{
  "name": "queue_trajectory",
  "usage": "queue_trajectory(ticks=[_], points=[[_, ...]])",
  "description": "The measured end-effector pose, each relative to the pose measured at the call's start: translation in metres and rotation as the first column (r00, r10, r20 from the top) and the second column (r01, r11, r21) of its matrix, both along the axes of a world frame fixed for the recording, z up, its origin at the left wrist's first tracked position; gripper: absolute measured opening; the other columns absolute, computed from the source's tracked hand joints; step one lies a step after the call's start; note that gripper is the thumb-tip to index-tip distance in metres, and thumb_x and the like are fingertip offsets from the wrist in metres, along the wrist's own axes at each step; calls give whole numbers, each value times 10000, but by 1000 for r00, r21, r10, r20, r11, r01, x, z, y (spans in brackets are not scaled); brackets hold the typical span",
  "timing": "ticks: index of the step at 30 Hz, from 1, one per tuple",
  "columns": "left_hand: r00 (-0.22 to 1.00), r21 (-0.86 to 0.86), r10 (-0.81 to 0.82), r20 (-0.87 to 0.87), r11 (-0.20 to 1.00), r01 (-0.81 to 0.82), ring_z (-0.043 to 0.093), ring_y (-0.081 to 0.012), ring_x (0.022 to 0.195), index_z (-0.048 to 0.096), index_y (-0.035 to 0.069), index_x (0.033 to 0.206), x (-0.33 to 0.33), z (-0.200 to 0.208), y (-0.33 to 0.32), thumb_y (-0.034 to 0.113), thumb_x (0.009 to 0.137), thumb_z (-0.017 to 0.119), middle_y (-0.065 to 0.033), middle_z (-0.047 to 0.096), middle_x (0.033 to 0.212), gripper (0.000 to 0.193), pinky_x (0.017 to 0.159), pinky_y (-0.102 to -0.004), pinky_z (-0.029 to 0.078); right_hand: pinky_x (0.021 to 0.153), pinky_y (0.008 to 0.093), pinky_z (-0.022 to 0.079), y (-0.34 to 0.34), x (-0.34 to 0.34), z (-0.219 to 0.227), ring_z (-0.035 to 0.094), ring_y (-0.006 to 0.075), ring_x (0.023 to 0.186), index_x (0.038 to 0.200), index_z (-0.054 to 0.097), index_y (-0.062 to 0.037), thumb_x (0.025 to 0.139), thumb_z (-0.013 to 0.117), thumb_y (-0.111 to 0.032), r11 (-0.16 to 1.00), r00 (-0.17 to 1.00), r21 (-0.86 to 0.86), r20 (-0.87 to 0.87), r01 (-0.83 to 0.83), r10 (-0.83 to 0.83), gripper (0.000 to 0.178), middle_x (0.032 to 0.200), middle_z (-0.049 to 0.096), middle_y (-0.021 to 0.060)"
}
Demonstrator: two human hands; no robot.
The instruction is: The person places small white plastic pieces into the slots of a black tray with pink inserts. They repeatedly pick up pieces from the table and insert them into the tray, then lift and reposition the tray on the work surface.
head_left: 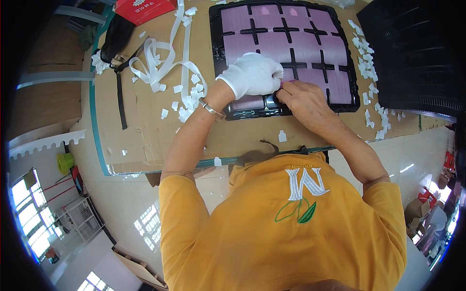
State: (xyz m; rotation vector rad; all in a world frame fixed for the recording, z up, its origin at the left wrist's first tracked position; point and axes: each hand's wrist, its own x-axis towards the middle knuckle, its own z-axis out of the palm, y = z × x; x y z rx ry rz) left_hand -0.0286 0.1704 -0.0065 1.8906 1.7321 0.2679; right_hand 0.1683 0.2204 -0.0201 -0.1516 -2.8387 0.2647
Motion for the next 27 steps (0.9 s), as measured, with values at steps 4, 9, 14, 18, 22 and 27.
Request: queue_trajectory(ticks=[4, 9, 14, 18, 22, 27], points=[[999, -31, 18, -29, 999, -19, 660, -331, 893, 709, 66, 916, 2, 1, 0, 240, 819, 565, -132, 703, 934, 247, 832, -390, 521, 674, 383, 530, 2, 2, -3, 650, 264, 777, 876, 628, -71, 784, 612, -114, 996, 999, -79, -25, 42, -44, 103, 849, 612, 82], [999, -98, 39, -7, 994, -40, 668, -327, 881, 708, 61, 927, 3, 7, -2, 239, 821, 560, -139, 707, 923, 255, 822, -392, 525, 669, 385, 522, 10, 14, 14, 649, 262, 785, 891, 653, -77, 791, 609, -135, 990, 998, -127, -5, 54, -55, 123, 830, 618, 77], [998, -15, 19, -58, 1000, -20, 677, -307, 860, 711, 63, 923, 4, 3, -1, 233, 825, 554, -115, 714, 899, 252, 816, -384, 527, 675, 395, 522, 10, 8, 3, 656, 268, 801, 881, 662, -70, 795, 591, -108, 995, 999, -96, 33, 4, -1, 118, 820, 625, 80], [999, -35, 11, -46, 999, -13, 670, -319, 873, 709, 69, 907, 5, 4, 1, 234, 826, 559, -121, 708, 912, 236, 811, -387, 525, 674, 390, 521, 12, 8, -6, 659, 277, 816, 867, 649, -57, 805, 574, -107, 997, 1000, -74, 12, -25, 26, 109, 832, 631, 88], [999, 13, 19, -26, 1000, -19, 656, -331, 871, 702, 83, 885, 7, 5, -13, 253, 841, 568, -122, 696, 906, 221, 809, -399, 523, 652, 394, 512, 1, 17, 28, 650, 287, 800, 848, 642, -72, 807, 604, -142, 972, 992, -227, 94, -61, 84, 89, 810, 610, 92], [936, 181, -51, 348, 983, -14, 677, -239, 861, 707, 61, 953, -28, 42, -41, 191, 840, 689, -104, 708, 959, 174, 808, -338, 530, 624, 393, 497, -20, 28, 73, 609, 292, 720, 846, 655, -90, 827, 690, -186, 793, 923, -577, 166, -194, 347, 105, 739, 543, 70]])
